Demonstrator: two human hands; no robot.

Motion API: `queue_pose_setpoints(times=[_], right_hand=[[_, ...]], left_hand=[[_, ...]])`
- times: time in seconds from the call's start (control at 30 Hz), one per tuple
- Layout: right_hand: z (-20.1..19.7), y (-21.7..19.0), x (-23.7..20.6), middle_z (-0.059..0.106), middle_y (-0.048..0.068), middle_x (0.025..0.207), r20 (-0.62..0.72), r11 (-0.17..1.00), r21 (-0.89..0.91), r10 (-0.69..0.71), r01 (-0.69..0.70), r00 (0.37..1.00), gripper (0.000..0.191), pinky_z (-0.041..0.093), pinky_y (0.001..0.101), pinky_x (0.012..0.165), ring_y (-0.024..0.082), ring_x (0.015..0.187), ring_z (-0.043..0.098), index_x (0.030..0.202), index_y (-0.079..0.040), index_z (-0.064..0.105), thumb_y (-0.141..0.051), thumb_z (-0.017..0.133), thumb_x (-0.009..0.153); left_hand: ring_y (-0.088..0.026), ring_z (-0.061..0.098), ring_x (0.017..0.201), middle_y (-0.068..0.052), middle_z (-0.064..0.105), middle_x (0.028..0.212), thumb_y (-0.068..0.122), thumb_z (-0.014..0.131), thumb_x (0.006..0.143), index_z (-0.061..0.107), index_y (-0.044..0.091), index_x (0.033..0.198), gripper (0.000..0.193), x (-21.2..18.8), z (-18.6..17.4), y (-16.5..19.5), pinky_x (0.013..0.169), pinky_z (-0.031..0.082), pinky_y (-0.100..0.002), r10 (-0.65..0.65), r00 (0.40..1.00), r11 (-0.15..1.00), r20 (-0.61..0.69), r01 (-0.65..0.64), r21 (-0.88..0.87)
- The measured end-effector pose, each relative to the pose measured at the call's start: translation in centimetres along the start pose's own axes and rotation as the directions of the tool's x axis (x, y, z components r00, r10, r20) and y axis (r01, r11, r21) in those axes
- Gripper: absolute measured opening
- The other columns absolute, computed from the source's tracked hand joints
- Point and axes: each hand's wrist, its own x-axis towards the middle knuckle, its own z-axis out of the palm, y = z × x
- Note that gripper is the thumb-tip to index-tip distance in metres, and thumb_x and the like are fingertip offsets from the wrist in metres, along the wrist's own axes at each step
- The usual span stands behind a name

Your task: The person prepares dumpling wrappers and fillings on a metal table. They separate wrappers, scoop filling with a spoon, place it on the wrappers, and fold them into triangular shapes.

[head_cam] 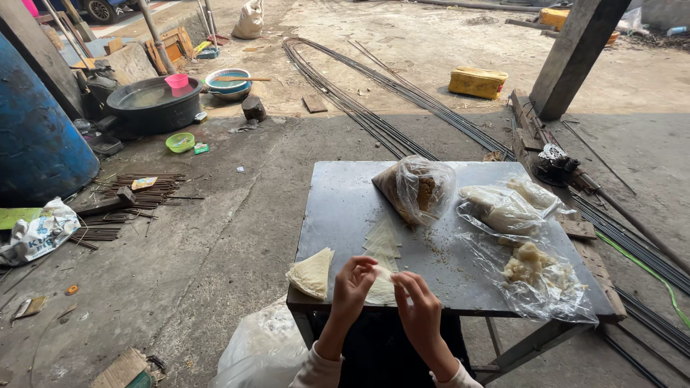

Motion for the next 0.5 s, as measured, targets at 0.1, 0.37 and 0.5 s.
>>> queue_pose_setpoints(times=[0.1,0.37,0.5], right_hand=[[-0.8,0.2,2.2,0.072,0.006,0.111,-0.167,0.964,-0.057,-0.266,0.260,0.949,0.018,0.057,0.0363,0.078,0.024,0.097,0.072,0.108,-0.012,0.071,-0.012,0.073,0.090],[0.0,2.1,-0.3,0.069,-0.001,0.108,0.003,0.916,-0.201,-0.353,0.346,0.936,0.019,0.043,0.0425,0.097,0.024,0.109,0.063,0.096,-0.017,0.074,-0.014,0.079,0.078],[0.6,2.3,-1.6,0.067,0.000,0.106,-0.042,0.896,-0.262,-0.381,0.358,0.923,0.018,0.042,0.0443,0.099,0.023,0.106,0.062,0.097,-0.016,0.074,-0.015,0.079,0.080]], left_hand=[[-0.014,0.067,0.096,-0.005,0.064,0.104,-0.005,0.066,0.092,0.067,0.004,0.107,0.018,1.9,0.7,1.2,0.092,0.055,-0.030,0.214,0.977,0.954,0.021,-0.214,0.211],[-0.022,0.062,0.099,0.000,0.067,0.094,0.016,0.071,0.083,0.074,0.018,0.093,0.011,-1.9,0.5,1.4,0.089,0.044,-0.041,0.030,0.997,0.378,-0.071,0.054,0.924],[-0.022,0.061,0.102,0.001,0.066,0.094,0.017,0.071,0.083,0.074,0.019,0.095,0.013,-2.7,-0.3,0.3,0.091,0.043,-0.041,-0.009,0.999,0.359,-0.051,0.051,0.932]])
